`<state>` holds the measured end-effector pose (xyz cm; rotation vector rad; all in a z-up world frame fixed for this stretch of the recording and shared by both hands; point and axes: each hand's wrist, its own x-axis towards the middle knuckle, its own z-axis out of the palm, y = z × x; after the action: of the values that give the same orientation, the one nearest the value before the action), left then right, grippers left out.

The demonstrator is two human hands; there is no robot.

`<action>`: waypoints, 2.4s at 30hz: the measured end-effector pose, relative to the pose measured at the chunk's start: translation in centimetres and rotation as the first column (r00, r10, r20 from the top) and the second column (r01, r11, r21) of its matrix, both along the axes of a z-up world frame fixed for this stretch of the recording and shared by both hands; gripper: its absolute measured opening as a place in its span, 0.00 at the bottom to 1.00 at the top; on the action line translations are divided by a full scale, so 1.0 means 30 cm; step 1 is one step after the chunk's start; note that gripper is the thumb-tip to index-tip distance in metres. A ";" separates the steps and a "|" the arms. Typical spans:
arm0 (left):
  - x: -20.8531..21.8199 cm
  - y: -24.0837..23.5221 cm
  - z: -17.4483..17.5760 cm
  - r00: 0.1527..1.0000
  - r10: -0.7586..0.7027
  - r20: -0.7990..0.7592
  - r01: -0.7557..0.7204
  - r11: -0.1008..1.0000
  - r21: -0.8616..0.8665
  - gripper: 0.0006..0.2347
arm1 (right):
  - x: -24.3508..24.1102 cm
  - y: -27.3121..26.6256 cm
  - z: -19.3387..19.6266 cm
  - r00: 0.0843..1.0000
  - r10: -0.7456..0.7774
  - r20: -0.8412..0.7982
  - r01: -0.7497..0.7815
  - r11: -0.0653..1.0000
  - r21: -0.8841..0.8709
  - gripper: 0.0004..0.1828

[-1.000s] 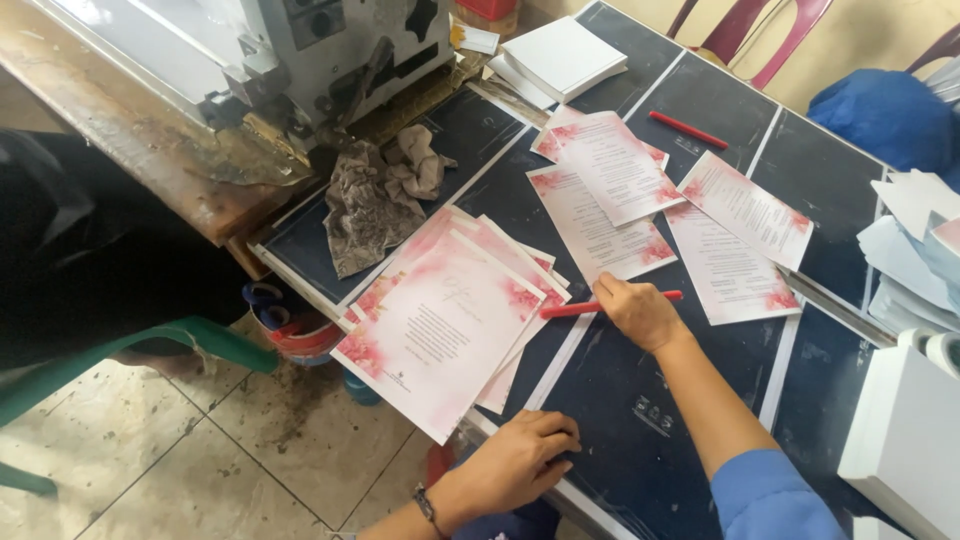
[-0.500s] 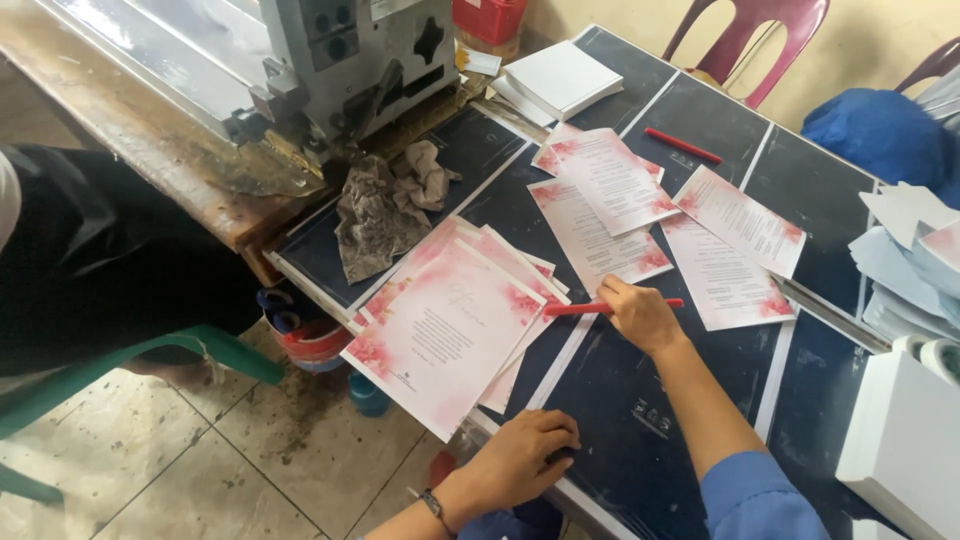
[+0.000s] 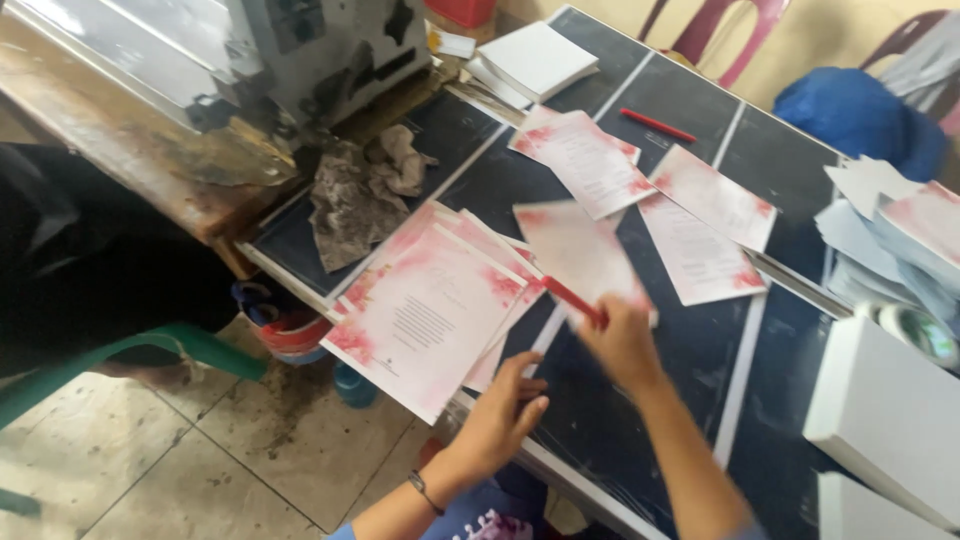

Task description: Folding printed paper sheets and using a hand tool to crease the folds.

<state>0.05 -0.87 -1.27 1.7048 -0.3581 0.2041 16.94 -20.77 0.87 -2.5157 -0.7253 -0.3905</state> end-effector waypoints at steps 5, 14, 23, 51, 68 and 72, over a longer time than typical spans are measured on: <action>-0.043 -0.036 0.042 0.955 -0.183 -0.235 0.060 0.890 -0.452 0.21 | -0.530 0.043 0.135 0.902 -0.130 -0.413 0.212 0.964 0.160 0.14; -0.099 -0.102 0.086 0.973 -0.089 -0.215 0.055 0.986 -0.159 0.18 | -0.783 -0.356 0.084 0.788 -0.576 -0.216 0.603 0.656 0.453 0.05; -0.071 0.051 0.124 0.959 0.134 -0.248 -0.012 0.898 0.439 0.28 | -1.073 -0.629 -0.234 0.506 -0.855 0.116 0.853 0.516 0.080 0.07; -0.119 -0.408 0.052 0.895 -0.397 0.205 0.108 0.637 0.763 0.15 | -1.218 -1.547 -0.067 0.137 -0.975 0.173 0.947 0.077 -0.313 0.49; -0.078 -0.451 0.089 0.980 -0.197 -0.011 0.173 0.832 0.527 0.12 | -0.940 -0.714 0.164 0.685 -0.483 -0.545 0.728 0.468 0.500 0.18; -0.079 -0.443 0.052 0.986 -0.168 0.007 0.130 0.788 0.601 0.15 | -0.909 -0.684 0.158 0.669 -0.502 -0.549 0.742 0.498 0.449 0.20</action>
<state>-2.32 -14.17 0.28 2.2903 -0.6534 0.0178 -10.34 -41.28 5.60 -1.9695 0.4922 -0.3342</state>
